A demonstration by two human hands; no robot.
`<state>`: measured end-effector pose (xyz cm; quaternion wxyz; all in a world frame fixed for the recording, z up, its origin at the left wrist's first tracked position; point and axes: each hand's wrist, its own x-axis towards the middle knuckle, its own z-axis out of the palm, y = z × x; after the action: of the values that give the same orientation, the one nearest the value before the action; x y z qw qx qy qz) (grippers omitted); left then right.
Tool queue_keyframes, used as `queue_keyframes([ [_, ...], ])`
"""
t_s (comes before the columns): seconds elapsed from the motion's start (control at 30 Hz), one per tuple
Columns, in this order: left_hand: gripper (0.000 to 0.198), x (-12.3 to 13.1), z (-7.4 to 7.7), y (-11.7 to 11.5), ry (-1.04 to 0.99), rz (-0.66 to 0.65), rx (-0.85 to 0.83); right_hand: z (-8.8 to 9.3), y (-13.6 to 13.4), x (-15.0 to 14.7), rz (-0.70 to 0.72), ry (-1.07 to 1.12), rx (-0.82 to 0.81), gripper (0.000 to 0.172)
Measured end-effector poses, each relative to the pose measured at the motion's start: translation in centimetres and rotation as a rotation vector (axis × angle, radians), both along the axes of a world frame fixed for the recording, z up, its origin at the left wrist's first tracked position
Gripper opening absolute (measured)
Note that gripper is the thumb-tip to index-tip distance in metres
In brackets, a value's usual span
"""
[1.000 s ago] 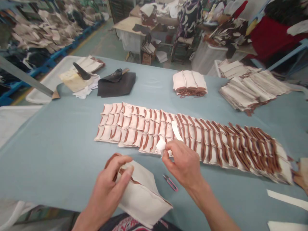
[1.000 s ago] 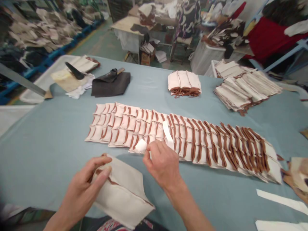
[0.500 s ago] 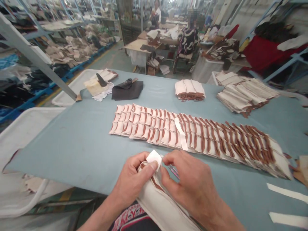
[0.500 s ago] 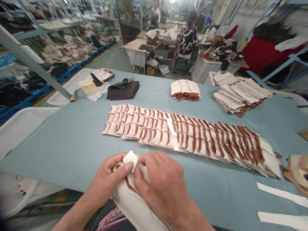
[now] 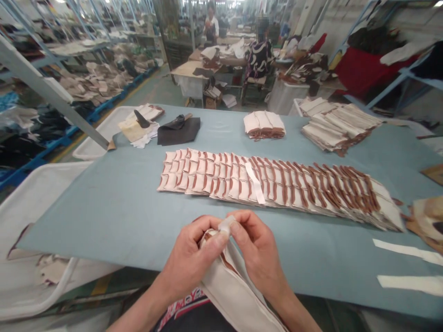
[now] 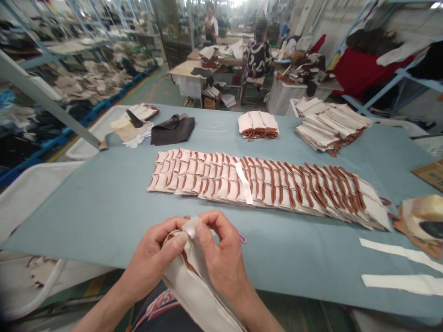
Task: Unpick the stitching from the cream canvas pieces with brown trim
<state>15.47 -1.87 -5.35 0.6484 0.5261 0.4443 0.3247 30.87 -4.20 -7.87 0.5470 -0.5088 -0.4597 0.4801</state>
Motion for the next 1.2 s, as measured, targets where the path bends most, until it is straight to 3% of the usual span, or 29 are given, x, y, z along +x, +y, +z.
queue_keyframes([
  [0.13, 0.035, -0.7, -0.7, -1.3, -0.265, -0.008, -0.123, 0.1, -1.2, 0.0, -0.130, -0.024, -0.009, 0.034],
  [0.2, 0.035, -0.9, -0.9, -1.7, -0.300, -0.027, -0.122, 0.0, -1.8, 0.0, -0.140, -0.020, -0.017, 0.036],
  [0.43, 0.036, -1.9, -0.5, -1.3, -0.020, -0.105, -0.200, -1.7, -4.0, -0.4, -0.083, 0.072, -0.103, 0.035],
  [0.6, 0.033, -3.0, 0.5, -0.8, 0.169, -0.119, 0.020, -2.5, -3.7, 0.8, -0.032, -0.030, -0.136, 0.039],
  [0.73, 0.042, -2.9, 0.7, -0.7, 0.217, -0.143, 0.121, -0.3, -3.1, 3.4, 0.008, -0.055, -0.186, 0.045],
  [0.9, 0.046, -2.3, 0.3, 0.0, 0.129, -0.159, 0.147, 5.5, -4.7, 4.3, 0.269, 0.106, -0.375, 0.051],
  [1.0, 0.046, -2.0, 0.2, 0.2, 0.101, -0.119, 0.180, 6.7, -4.3, 2.7, 0.208, -0.181, -0.181, 0.036],
  [1.1, 0.042, -1.8, -0.1, 0.1, 0.020, -0.077, 0.154, 5.5, -2.9, 1.0, 0.092, -0.511, 0.040, 0.023],
  [1.2, 0.043, -1.6, -0.5, 0.1, -0.014, -0.053, 0.148, 4.0, -2.0, 0.0, 0.015, -0.618, 0.125, 0.022],
])
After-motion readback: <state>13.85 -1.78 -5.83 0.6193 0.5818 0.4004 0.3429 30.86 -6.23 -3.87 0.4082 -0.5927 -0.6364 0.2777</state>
